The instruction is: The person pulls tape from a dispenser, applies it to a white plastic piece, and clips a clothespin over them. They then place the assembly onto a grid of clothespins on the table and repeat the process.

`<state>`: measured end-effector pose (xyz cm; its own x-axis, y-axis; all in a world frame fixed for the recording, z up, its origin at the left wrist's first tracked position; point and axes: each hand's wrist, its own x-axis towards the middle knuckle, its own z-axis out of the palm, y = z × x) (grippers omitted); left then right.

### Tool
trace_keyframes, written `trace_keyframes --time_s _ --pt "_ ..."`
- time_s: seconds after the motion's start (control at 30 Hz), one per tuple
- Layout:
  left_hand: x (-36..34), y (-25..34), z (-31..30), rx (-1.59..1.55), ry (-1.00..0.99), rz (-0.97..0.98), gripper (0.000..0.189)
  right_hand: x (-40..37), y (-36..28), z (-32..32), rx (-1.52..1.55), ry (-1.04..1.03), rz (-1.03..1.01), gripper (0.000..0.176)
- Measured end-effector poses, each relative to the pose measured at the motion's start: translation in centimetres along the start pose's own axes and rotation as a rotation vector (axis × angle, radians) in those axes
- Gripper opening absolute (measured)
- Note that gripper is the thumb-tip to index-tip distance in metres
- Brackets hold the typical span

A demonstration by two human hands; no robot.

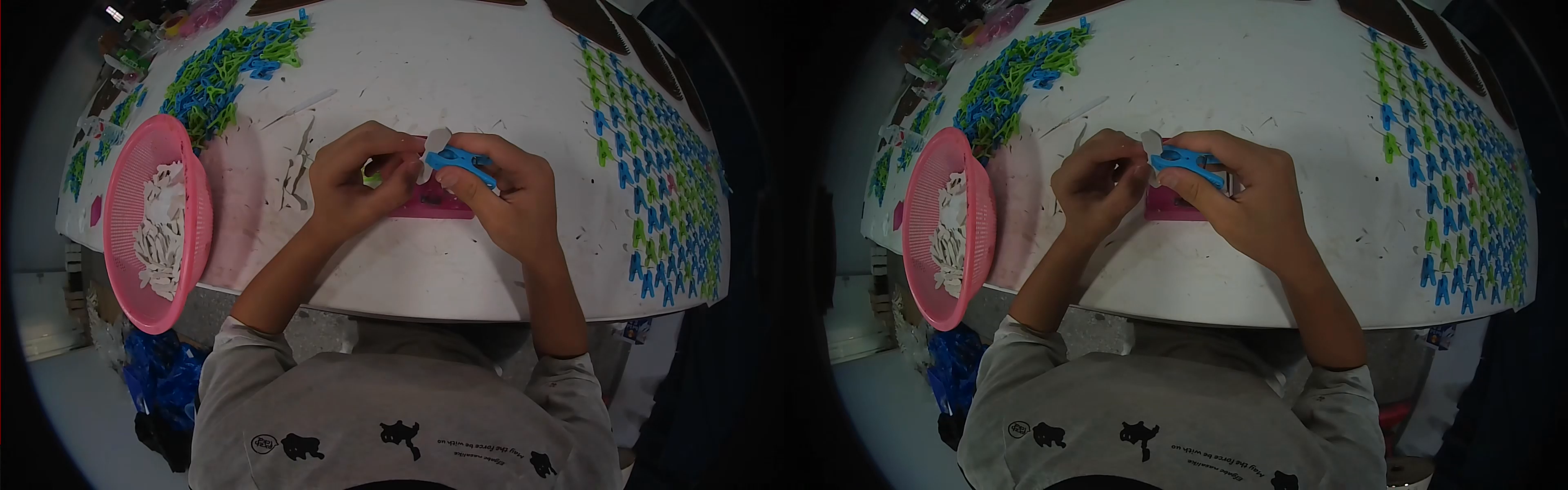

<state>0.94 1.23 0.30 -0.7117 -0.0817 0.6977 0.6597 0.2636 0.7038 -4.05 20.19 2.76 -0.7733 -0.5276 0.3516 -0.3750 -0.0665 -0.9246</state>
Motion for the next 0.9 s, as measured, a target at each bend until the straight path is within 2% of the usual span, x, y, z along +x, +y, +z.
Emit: trace_keyframes --time_s 0.9 --pt "0.00 -0.10 -0.14 -0.005 -0.016 0.002 0.022 0.02 0.17 0.01 0.025 -0.004 -0.021 0.026"
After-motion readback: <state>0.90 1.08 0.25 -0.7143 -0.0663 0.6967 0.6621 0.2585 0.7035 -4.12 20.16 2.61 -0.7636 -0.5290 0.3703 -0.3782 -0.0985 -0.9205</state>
